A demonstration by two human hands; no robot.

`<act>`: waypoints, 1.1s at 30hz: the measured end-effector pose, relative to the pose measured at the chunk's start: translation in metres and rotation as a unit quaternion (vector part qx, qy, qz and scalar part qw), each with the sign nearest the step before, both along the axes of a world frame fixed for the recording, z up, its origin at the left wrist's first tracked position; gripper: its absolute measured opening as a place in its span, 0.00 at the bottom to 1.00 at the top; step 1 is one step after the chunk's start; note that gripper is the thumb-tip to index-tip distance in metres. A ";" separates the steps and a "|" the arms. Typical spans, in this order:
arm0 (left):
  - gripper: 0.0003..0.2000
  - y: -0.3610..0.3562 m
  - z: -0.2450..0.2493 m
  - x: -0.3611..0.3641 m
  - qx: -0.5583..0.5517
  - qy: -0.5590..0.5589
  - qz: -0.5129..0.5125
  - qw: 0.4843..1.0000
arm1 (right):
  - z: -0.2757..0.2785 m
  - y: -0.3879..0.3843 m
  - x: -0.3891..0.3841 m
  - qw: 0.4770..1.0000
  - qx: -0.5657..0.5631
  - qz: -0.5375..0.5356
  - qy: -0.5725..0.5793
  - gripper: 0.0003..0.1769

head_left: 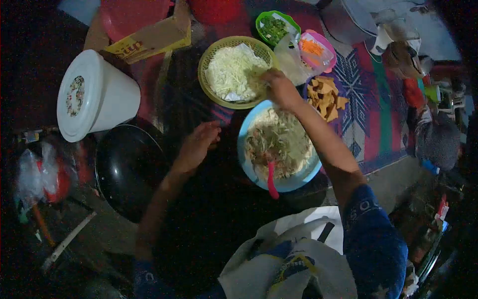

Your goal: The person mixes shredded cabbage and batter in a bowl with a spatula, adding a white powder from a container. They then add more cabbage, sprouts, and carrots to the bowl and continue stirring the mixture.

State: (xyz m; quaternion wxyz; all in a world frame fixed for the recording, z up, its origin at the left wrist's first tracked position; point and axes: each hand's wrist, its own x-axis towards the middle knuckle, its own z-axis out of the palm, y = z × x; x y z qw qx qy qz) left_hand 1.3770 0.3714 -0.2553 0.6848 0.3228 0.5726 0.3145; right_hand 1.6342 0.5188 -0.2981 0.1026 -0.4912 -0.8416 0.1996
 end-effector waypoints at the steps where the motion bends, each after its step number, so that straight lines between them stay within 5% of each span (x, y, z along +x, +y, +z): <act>1: 0.17 0.000 -0.007 -0.005 0.009 0.040 -0.032 0.999 | -0.025 0.025 -0.007 0.999 0.010 0.035 -0.041 0.26; 5: 0.17 -0.009 -0.035 -0.019 0.036 0.049 -0.026 0.998 | -0.068 0.067 -0.034 0.956 0.141 0.106 -0.233 0.33; 7: 0.17 -0.009 -0.036 -0.022 0.037 0.089 -0.036 0.995 | -0.054 0.076 -0.051 0.942 -0.046 0.067 -0.326 0.37; 11: 0.16 -0.005 -0.023 -0.026 0.008 0.047 -0.003 0.999 | -0.032 0.071 -0.051 0.949 -0.094 0.091 -0.288 0.39; 13: 0.16 -0.002 -0.011 -0.023 0.003 0.038 -0.002 0.999 | -0.038 0.075 -0.044 0.934 -0.109 0.170 -0.295 0.30; 16: 0.16 0.001 -0.020 -0.025 0.023 0.030 -0.014 0.999 | -0.047 0.051 -0.055 0.925 -0.055 0.140 -0.349 0.37; 19: 0.16 0.004 -0.013 -0.023 0.005 0.034 -0.018 0.999 | -0.051 0.047 -0.055 0.947 -0.160 0.106 -0.257 0.39; 23: 0.15 -0.001 -0.021 -0.021 -0.001 -0.012 0.025 1.000 | -0.020 0.027 -0.061 0.949 -0.082 0.106 -0.287 0.32; 27: 0.14 0.003 -0.009 -0.018 0.005 0.008 0.010 1.000 | -0.054 0.036 -0.064 0.963 -0.098 0.018 -0.250 0.28; 30: 0.14 -0.002 -0.022 -0.019 0.006 -0.021 0.026 0.999 | -0.078 0.067 -0.044 0.960 -0.155 0.082 -0.218 0.23; 33: 0.15 -0.007 -0.013 -0.011 0.007 -0.022 0.036 0.999 | -0.089 0.078 -0.025 0.978 -0.077 0.190 -0.048 0.22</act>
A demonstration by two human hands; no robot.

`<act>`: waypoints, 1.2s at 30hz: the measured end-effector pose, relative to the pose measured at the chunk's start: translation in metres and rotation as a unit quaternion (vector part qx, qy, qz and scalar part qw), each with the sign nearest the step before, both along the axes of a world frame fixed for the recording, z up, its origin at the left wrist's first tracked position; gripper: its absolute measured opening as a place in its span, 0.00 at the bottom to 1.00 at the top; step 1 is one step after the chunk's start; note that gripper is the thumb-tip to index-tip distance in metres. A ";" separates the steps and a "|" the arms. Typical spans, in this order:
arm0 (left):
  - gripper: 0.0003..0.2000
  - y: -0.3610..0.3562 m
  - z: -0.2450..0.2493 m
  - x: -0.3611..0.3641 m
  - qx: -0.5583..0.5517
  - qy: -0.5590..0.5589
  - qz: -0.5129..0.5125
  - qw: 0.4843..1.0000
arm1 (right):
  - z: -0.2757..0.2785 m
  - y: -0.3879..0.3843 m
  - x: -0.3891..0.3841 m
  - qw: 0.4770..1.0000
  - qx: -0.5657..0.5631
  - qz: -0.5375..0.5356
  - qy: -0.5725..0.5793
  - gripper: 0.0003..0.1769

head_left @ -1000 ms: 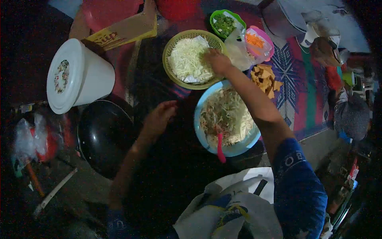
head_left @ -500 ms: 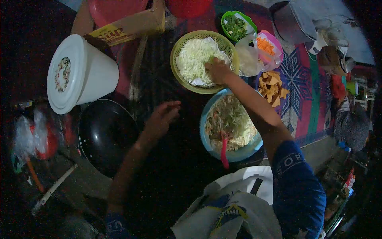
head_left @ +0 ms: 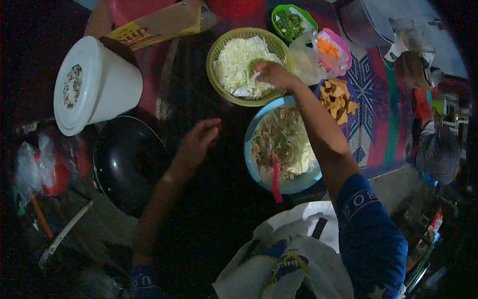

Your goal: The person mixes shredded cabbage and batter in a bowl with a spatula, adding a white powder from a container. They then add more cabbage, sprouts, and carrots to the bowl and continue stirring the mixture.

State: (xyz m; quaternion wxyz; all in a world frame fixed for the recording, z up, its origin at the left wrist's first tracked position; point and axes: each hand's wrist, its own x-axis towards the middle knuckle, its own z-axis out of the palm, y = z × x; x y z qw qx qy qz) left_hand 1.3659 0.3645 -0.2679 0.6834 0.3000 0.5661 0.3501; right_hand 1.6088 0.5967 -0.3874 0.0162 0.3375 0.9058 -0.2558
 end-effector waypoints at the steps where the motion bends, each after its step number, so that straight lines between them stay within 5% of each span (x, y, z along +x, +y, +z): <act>1: 0.15 0.000 0.008 0.003 0.004 0.026 -0.004 1.000 | 0.042 -0.006 -0.005 0.979 -0.157 -0.130 0.032 0.21; 2: 0.15 -0.001 0.011 0.006 -0.001 0.022 -0.008 1.000 | 0.065 -0.013 -0.005 0.915 -0.307 -0.256 0.062 0.20; 5: 0.16 -0.005 0.007 0.008 -0.010 0.031 -0.011 0.999 | 0.056 -0.014 0.014 0.856 -0.385 -0.284 0.197 0.17; 8: 0.17 -0.012 -0.009 0.010 0.029 0.028 -0.034 0.999 | 0.133 -0.059 0.025 0.786 -0.490 -0.250 0.283 0.13; 10: 0.17 -0.018 -0.009 0.017 -0.001 -0.018 -0.005 1.000 | 0.142 -0.076 0.047 0.808 -0.468 -0.173 0.314 0.12; 12: 0.17 -0.020 0.000 0.022 -0.010 -0.018 -0.013 1.000 | 0.164 -0.107 0.066 0.878 -0.401 -0.127 0.228 0.12; 15: 0.16 -0.016 0.011 0.032 -0.010 -0.014 -0.021 1.000 | 0.178 -0.149 0.085 0.885 -0.417 -0.120 0.168 0.13; 16: 0.16 -0.015 0.013 0.034 0.000 -0.011 -0.023 1.000 | 0.179 -0.162 0.088 0.920 -0.351 -0.148 0.091 0.13; 20: 0.15 -0.011 0.014 0.038 0.006 -0.035 -0.019 0.999 | 0.193 -0.200 0.093 0.972 -0.145 -0.156 0.100 0.13; 21: 0.16 -0.009 0.013 0.038 0.004 -0.040 -0.014 0.999 | 0.194 -0.204 0.094 0.976 -0.053 -0.165 0.128 0.11; 25: 0.19 -0.007 0.008 0.032 0.003 -0.068 0.000 0.998 | 0.189 -0.222 0.082 0.950 -0.017 -0.311 0.030 0.07; 27: 0.20 -0.003 0.014 0.027 0.010 -0.062 0.009 0.998 | 0.149 -0.231 0.094 0.966 0.117 -0.227 0.033 0.10; 29: 0.21 -0.007 0.013 0.020 0.007 -0.055 0.018 0.998 | 0.115 -0.243 0.096 0.972 -0.034 -0.206 -0.105 0.11; 32: 0.22 -0.002 0.006 0.007 0.017 -0.072 0.041 0.996 | 0.147 -0.237 0.072 0.973 -0.059 -0.224 -0.003 0.12; 35: 0.22 -0.002 0.008 -0.001 0.014 -0.108 0.073 0.991 | 0.183 -0.194 0.077 0.962 0.032 -0.252 0.098 0.09; 36: 0.21 0.002 0.006 -0.004 0.005 -0.081 0.077 0.994 | 0.206 -0.174 0.076 0.939 0.041 -0.325 0.103 0.08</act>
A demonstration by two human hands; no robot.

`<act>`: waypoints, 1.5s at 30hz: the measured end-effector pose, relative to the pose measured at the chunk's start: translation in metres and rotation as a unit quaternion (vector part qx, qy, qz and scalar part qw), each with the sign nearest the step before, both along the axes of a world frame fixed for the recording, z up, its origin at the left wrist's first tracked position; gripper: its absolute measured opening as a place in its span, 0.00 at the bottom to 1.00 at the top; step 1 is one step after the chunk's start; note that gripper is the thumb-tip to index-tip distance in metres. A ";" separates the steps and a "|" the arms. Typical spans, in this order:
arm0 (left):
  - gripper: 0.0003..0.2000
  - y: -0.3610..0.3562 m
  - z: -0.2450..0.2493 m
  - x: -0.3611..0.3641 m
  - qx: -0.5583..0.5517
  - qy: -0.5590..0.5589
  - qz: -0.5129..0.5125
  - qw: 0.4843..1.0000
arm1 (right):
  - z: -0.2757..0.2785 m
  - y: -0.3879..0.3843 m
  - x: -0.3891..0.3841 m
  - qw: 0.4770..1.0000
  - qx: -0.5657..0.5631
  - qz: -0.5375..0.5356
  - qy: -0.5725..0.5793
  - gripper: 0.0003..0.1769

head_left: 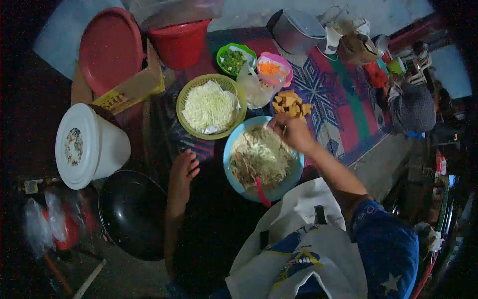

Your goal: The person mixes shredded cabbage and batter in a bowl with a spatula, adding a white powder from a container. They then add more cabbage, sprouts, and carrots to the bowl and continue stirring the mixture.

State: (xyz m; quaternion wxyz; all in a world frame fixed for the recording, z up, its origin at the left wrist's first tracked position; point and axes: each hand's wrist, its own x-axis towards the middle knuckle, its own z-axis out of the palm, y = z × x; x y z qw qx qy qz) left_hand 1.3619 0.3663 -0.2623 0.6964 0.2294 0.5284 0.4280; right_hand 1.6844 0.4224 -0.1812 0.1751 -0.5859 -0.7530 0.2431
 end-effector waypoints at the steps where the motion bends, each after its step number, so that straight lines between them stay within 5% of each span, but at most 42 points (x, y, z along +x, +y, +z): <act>1: 0.20 0.003 -0.004 -0.004 -0.012 0.027 0.005 1.000 | 0.006 0.023 0.010 0.994 0.107 -0.009 -0.017 0.05; 2: 0.20 0.004 -0.011 -0.010 -0.009 0.026 0.008 1.000 | 0.000 0.051 0.025 0.992 0.086 -0.077 0.057 0.05; 5: 0.20 0.003 -0.041 -0.025 0.006 -0.002 0.036 0.999 | -0.016 0.126 0.068 0.973 0.155 -0.172 0.027 0.07; 9: 0.20 -0.011 -0.049 -0.030 0.054 0.024 0.066 0.996 | -0.105 0.215 0.128 0.983 0.041 -0.175 -0.047 0.13; 11: 0.20 -0.005 -0.039 -0.025 0.010 0.021 0.082 0.996 | -0.146 0.249 0.143 0.994 0.033 -0.033 -0.096 0.17; 14: 0.19 -0.006 -0.029 -0.008 -0.043 0.066 0.063 0.995 | -0.184 0.269 0.129 0.986 -0.077 -0.136 -0.061 0.24; 15: 0.19 -0.005 -0.025 -0.002 -0.056 0.078 0.053 0.994 | -0.242 0.286 0.154 0.994 -0.034 -0.093 -0.048 0.28; 18: 0.19 0.001 -0.017 0.012 -0.087 0.100 0.031 0.991 | -0.255 0.294 0.147 0.982 0.028 -0.052 -0.177 0.36; 22: 0.19 0.006 -0.013 0.024 -0.108 0.122 0.006 0.987 | -0.205 0.267 0.117 0.962 -0.010 -0.090 -0.257 0.32; 25: 0.18 0.011 0.002 0.037 -0.134 0.126 0.016 0.983 | -0.207 0.270 0.120 0.984 0.028 -0.046 -0.171 0.23; 27: 0.18 0.017 0.011 0.045 -0.135 0.141 0.018 0.981 | -0.201 0.278 0.122 0.992 -0.107 -0.001 -0.071 0.17; 33: 0.18 0.004 -0.005 0.040 -0.109 0.141 0.017 0.984 | -0.199 0.272 0.127 0.992 -0.094 -0.048 0.073 0.15; 36: 0.18 -0.002 -0.001 0.044 -0.089 0.144 0.022 0.985 | -0.199 0.290 0.154 0.995 0.043 0.078 -0.045 0.15; 38: 0.18 -0.002 0.007 0.047 -0.072 0.139 0.031 0.987 | -0.171 0.280 0.150 0.998 -0.057 -0.016 -0.003 0.13; 40: 0.19 0.003 0.018 0.050 -0.053 0.198 -0.016 0.979 | -0.158 0.276 0.157 0.917 -0.163 -0.073 0.356 0.12; 42: 0.19 0.001 0.018 0.050 -0.041 0.195 -0.013 0.980 | -0.142 0.274 0.165 0.911 -0.198 -0.137 0.334 0.13; 44: 0.19 -0.004 0.010 0.047 -0.028 0.191 -0.010 0.981 | -0.126 0.271 0.170 0.812 -0.273 -0.116 0.502 0.14; 45: 0.18 -0.007 -0.002 0.042 -0.004 0.133 0.016 0.991 | -0.112 0.266 0.170 0.814 -0.271 -0.116 0.500 0.14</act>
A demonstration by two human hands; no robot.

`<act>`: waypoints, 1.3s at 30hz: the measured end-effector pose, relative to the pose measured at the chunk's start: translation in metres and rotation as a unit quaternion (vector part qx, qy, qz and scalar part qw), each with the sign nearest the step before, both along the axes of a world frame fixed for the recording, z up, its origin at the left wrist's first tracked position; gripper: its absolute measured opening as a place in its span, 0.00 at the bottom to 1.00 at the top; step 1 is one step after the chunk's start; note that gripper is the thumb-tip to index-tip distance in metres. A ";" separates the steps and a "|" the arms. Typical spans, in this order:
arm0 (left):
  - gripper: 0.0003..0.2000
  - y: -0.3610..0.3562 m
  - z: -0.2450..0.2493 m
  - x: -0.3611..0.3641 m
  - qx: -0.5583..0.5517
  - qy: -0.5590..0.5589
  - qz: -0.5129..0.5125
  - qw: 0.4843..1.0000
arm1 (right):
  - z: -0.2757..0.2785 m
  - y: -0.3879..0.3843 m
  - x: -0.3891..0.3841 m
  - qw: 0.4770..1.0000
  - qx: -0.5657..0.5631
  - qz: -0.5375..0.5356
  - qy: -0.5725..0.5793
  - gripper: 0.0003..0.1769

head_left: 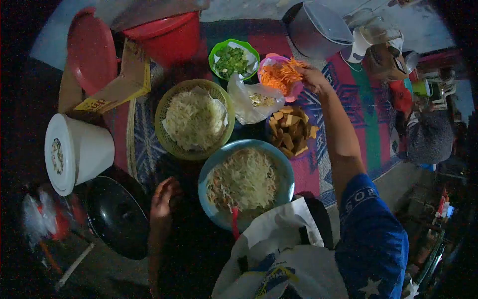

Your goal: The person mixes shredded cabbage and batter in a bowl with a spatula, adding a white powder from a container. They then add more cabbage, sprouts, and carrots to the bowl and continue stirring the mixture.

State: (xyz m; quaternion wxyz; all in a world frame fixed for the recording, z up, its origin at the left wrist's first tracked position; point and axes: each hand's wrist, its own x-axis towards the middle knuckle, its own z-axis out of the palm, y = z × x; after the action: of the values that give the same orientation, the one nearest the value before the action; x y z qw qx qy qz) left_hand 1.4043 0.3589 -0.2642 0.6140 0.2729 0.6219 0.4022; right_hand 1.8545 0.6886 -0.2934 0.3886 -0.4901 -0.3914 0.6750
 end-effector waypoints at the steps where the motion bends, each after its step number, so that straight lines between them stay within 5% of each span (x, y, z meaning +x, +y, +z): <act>1: 0.18 -0.003 -0.006 -0.005 0.027 -0.058 0.023 0.998 | 0.018 -0.008 -0.001 1.000 0.003 0.001 -0.002 0.14; 4: 0.19 -0.005 -0.014 -0.027 -0.001 -0.052 -0.076 0.996 | 0.064 -0.040 -0.010 1.000 0.023 0.015 -0.008 0.14; 8: 0.19 -0.007 -0.004 -0.013 -0.042 -0.031 -0.011 0.999 | 0.105 -0.116 -0.039 0.994 -0.035 0.103 0.031 0.15; 10: 0.19 -0.011 -0.018 -0.014 0.024 -0.070 0.021 0.997 | 0.111 -0.155 -0.063 0.984 -0.074 0.158 0.038 0.13; 12: 0.19 -0.006 -0.005 -0.010 -0.011 -0.068 0.036 0.997 | 0.103 -0.186 -0.090 0.958 0.022 0.254 -0.129 0.11; 15: 0.20 -0.012 -0.007 -0.015 -0.008 -0.080 0.044 0.996 | 0.097 -0.219 -0.118 0.917 0.049 0.339 -0.204 0.11; 19: 0.20 -0.017 -0.014 -0.022 0.022 -0.031 -0.002 0.999 | 0.078 -0.241 -0.121 0.878 0.108 0.361 -0.297 0.15; 22: 0.20 -0.016 -0.002 -0.019 0.006 -0.087 0.032 0.996 | 0.079 -0.257 -0.130 0.892 0.068 0.269 -0.358 0.14; 24: 0.20 -0.011 -0.007 -0.019 -0.002 -0.080 0.031 0.996 | 0.072 -0.272 -0.134 0.772 0.277 0.337 -0.463 0.11; 27: 0.19 -0.013 -0.011 -0.019 -0.009 -0.078 0.029 0.996 | 0.036 -0.282 -0.129 0.767 0.259 0.423 -0.407 0.09; 31: 0.19 -0.017 -0.021 -0.022 -0.006 -0.108 0.024 0.994 | 0.066 -0.278 -0.160 0.768 0.161 0.397 -0.477 0.07; 33: 0.19 -0.019 -0.033 -0.025 -0.031 -0.095 0.016 0.995 | 0.061 -0.299 -0.175 0.697 0.066 0.502 -0.508 0.11; 35: 0.19 -0.019 -0.034 -0.026 -0.060 -0.082 0.005 0.995 | 0.035 -0.347 -0.185 0.733 0.203 0.494 -0.420 0.15; 37: 0.19 -0.016 -0.028 -0.024 -0.048 -0.100 0.015 0.994 | 0.099 -0.337 -0.206 0.649 0.190 0.594 -0.436 0.16; 39: 0.20 -0.011 -0.018 -0.022 -0.051 -0.093 0.014 0.994 | 0.041 -0.377 -0.200 0.651 0.229 0.565 -0.452 0.16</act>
State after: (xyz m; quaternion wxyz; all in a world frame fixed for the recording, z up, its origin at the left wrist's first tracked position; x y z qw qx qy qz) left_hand 1.3819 0.3476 -0.2823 0.6763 0.1936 0.5861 0.4019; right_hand 1.6545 0.3115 -0.2520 -0.1929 -0.3139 -0.8621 0.3479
